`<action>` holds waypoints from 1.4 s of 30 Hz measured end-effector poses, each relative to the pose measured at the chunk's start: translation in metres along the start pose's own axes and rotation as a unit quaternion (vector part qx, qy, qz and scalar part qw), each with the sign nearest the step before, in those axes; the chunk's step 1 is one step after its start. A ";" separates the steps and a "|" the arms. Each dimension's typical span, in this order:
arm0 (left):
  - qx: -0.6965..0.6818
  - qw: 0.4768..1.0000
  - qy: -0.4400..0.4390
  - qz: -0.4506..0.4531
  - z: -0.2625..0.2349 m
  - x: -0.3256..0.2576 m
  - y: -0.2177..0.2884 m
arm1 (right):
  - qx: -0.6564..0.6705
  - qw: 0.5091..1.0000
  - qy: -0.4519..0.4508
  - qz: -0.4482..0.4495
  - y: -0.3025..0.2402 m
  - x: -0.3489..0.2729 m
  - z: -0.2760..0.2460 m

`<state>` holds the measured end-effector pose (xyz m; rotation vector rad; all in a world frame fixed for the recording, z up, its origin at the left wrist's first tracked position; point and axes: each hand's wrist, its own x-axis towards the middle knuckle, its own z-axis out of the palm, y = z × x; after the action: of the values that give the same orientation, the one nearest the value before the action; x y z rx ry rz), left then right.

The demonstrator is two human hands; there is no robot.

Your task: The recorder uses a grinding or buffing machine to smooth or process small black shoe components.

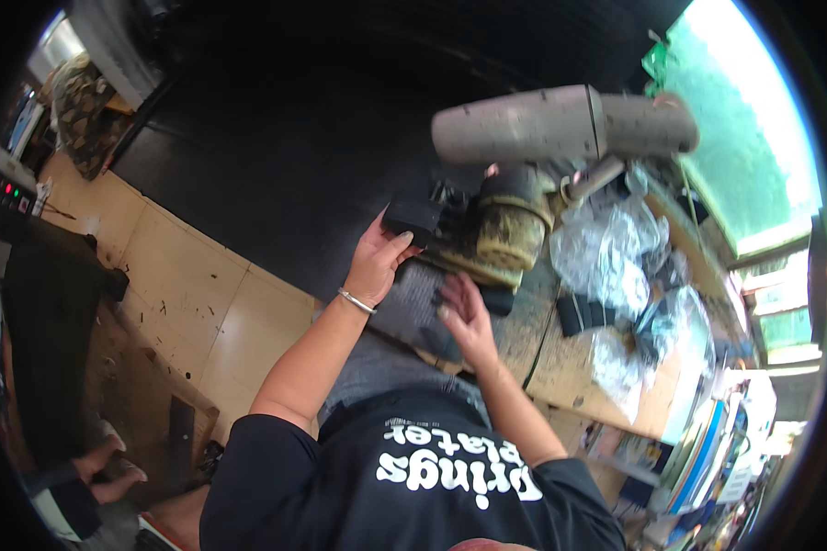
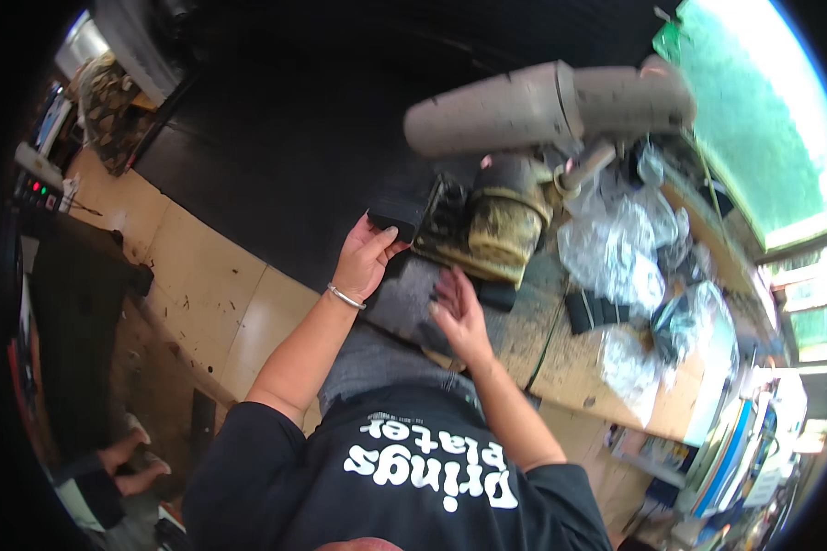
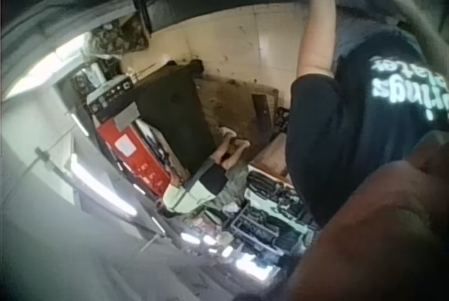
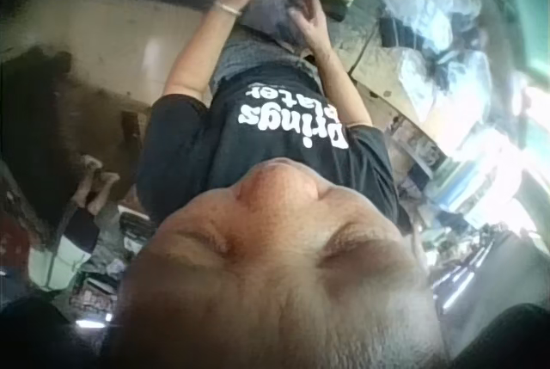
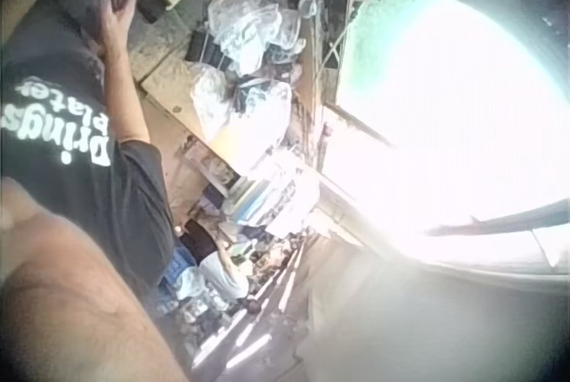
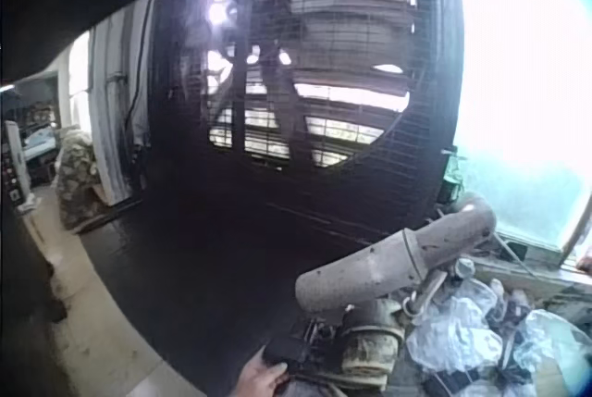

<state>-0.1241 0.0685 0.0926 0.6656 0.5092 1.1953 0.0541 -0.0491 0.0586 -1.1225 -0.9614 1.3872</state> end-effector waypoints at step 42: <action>0.746 0.606 -0.227 0.157 0.070 -0.015 -0.144 | -0.438 0.876 0.175 -0.104 -0.002 -0.017 -0.114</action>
<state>0.0154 0.0089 0.0405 2.5290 0.9310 0.5757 0.1652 -0.0694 0.0360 -1.7868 -1.4332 0.4966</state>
